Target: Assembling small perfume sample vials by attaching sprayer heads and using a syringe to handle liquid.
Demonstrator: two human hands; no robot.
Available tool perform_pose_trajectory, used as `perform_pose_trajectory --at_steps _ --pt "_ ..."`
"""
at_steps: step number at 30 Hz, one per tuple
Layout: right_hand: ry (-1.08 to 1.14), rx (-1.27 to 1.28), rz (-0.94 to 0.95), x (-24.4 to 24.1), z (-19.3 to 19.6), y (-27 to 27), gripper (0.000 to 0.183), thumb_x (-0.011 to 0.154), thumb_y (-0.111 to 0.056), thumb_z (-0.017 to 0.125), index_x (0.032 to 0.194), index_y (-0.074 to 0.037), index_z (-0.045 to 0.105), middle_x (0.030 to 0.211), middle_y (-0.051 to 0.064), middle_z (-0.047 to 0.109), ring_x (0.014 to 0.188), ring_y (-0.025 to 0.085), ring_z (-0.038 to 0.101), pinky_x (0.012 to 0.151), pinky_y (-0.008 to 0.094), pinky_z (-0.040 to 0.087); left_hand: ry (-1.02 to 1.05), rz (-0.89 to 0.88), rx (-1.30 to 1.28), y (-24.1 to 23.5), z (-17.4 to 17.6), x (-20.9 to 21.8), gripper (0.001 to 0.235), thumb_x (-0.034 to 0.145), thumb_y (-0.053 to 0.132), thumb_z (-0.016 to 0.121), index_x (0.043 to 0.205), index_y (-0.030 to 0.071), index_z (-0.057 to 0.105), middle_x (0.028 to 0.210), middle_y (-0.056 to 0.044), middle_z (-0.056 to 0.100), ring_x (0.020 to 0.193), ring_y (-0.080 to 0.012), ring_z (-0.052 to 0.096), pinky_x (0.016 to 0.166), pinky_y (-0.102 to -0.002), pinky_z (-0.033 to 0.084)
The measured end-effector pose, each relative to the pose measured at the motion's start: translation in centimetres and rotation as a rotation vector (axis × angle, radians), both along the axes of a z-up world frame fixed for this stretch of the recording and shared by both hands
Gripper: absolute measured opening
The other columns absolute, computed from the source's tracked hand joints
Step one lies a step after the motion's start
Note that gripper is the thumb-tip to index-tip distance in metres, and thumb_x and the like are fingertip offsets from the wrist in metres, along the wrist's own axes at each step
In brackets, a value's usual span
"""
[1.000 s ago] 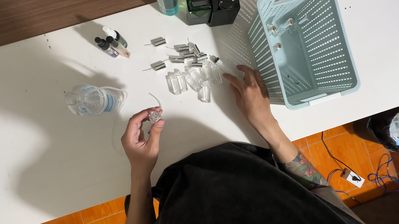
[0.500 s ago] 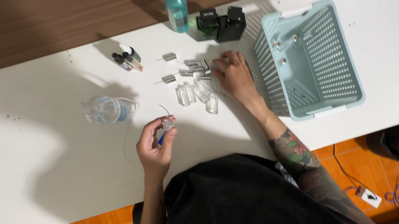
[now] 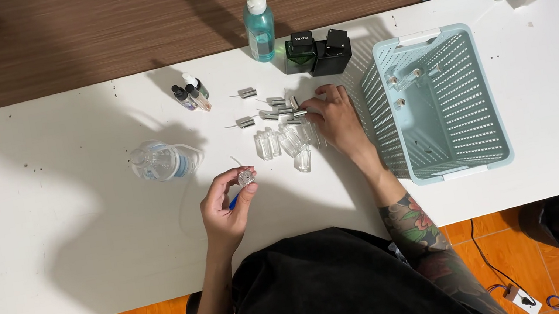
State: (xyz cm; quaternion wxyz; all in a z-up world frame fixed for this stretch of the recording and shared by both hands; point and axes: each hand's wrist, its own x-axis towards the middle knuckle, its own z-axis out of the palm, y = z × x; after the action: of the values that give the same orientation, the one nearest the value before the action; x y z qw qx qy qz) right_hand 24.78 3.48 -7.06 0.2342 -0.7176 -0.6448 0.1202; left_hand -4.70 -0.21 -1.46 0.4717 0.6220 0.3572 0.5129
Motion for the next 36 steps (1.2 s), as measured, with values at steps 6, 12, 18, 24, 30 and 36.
perform_pose_trajectory --at_steps 6,12,18,24,30,36 --pt "0.042 0.048 0.007 0.2 0.0 -0.5 0.017 0.094 -0.02 0.075 0.11 -0.017 0.075 0.123 0.013 0.057 0.102 0.032 0.06 0.096 0.045 0.051 -0.007 -0.014 -0.001 0.1 0.0 0.0 0.024 0.092 0.005 0.076 0.112 -0.005 0.069 0.106 -0.018 0.078 0.095 -0.0248 0.075 0.086 -0.038 0.054" --pt "0.006 0.034 0.028 0.4 -0.5 -0.2 0.017 0.095 -0.024 0.074 0.111 -0.018 0.076 0.123 0.012 0.058 0.103 0.03 0.059 0.098 0.042 0.05 -0.012 -0.026 0.014 0.3 -0.3 0.2 0.024 0.092 0.004 0.076 0.113 -0.005 0.069 0.105 -0.018 0.078 0.096 -0.0264 0.076 0.085 -0.037 0.055" --pt "0.03 0.016 0.028 0.6 -2.0 0.1 0.018 0.095 -0.019 0.073 0.112 -0.015 0.074 0.122 0.013 0.058 0.108 0.033 0.058 0.099 0.044 0.049 -0.02 -0.024 0.018 0.2 -0.3 0.6 0.024 0.091 0.004 0.076 0.112 -0.005 0.069 0.104 -0.019 0.078 0.096 -0.0257 0.076 0.085 -0.037 0.055" --pt "0.165 0.086 0.0 -1.2 2.7 -1.2 0.022 0.098 -0.009 0.069 0.12 -0.008 0.07 0.119 0.014 0.06 0.11 0.034 0.06 0.098 0.044 0.051 -0.017 -0.018 -0.008 0.2 -0.2 0.6 0.025 0.092 0.005 0.076 0.114 -0.005 0.069 0.104 -0.018 0.079 0.094 -0.0239 0.076 0.085 -0.036 0.054" --pt "0.473 0.184 0.039 -2.5 6.8 -2.9 0.021 0.099 -0.012 0.072 0.12 -0.008 0.071 0.102 0.014 0.074 0.094 0.032 0.071 0.088 0.042 0.056 -0.035 -0.035 0.013 0.8 -0.1 1.5 0.027 0.091 0.006 0.078 0.114 -0.004 0.07 0.104 -0.017 0.079 0.093 -0.0211 0.074 0.085 -0.035 0.054" --pt "0.744 0.268 0.025 -3.9 9.4 -3.8 0.024 0.096 -0.004 0.074 0.12 -0.003 0.07 0.089 0.011 0.072 0.083 0.018 0.067 0.087 0.04 0.056 -0.067 -0.068 0.037 0.9 -0.2 2.5 0.027 0.091 0.004 0.077 0.115 -0.005 0.069 0.105 -0.018 0.078 0.094 -0.0263 0.075 0.084 -0.037 0.055"
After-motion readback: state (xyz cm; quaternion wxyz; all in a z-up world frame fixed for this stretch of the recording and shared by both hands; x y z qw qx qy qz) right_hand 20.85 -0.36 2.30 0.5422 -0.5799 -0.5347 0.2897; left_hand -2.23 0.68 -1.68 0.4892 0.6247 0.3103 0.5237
